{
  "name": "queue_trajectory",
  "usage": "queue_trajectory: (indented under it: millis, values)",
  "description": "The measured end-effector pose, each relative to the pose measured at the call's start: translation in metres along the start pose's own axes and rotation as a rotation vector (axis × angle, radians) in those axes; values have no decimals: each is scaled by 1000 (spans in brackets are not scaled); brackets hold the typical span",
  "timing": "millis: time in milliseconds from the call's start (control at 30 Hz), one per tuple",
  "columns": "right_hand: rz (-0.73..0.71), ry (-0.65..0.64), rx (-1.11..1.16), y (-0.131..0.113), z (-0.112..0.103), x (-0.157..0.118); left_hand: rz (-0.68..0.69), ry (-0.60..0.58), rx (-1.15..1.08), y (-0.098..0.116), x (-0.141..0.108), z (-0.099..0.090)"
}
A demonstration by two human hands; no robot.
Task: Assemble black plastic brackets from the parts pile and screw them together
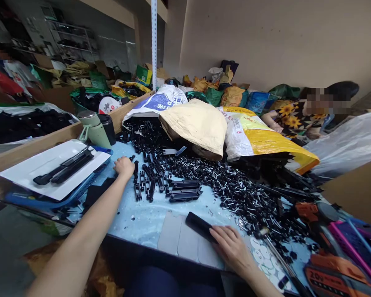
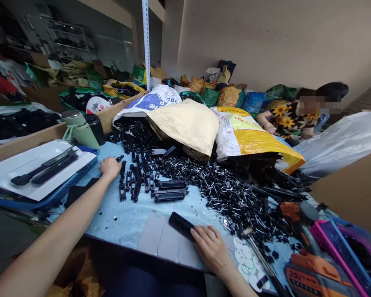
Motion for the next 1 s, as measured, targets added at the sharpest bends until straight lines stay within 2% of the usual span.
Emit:
queue_trajectory:
  millis: [100,167,200,267,300,367,467,533,567,633,667,800,867,933,1000]
  values:
    - [-134,-28,116,-32,-6,2,-54,141,59,21,-13,-12]
    - [-145,-55,190,-47,-4,11,-54,174,78,47,-28,-14]
    - [-81,-65,195,-49,1,17,-37,153,67,62,-38,-13]
    - [139,-103,179,-46,16,30,17,43,10,96,-63,-4]
    - [254,-125,184,-42,24,36,46,-65,-66,112,-78,3]
    - [428,-143,285,-36,40,47,22,-269,-196,139,-110,19]
    - [679,-62,700,-24,53,62,-113,-456,-365,164,-152,39]
    - [815,-5,1065,-18,55,69,-179,-452,-451,175,-166,46]
    - [837,8,1218,-16,54,73,-193,-419,-478,178,-169,46]
    - [787,2,1377,-14,46,80,-181,-352,-501,184,-167,44]
    - [729,-7,1375,-12,40,82,-161,-340,-503,187,-165,42]
    - [474,-52,1117,-6,17,84,-79,-351,-492,198,-163,37]
    - [411,-22,1048,-8,12,85,-83,-248,-504,203,-165,34]
    - [401,66,1066,-14,11,85,-129,-98,-530,207,-167,30]
    - [412,162,1087,-22,13,84,-152,-13,-561,210,-167,28]
Point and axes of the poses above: each hand's wrist, its own x-axis towards the middle knuckle, its own z-axis out of the palm, y = z × x, the point moved 5 cm from there along x, towards the middle knuckle, and after that the axes turned 3 degrees about z, right-handed, at the moved point
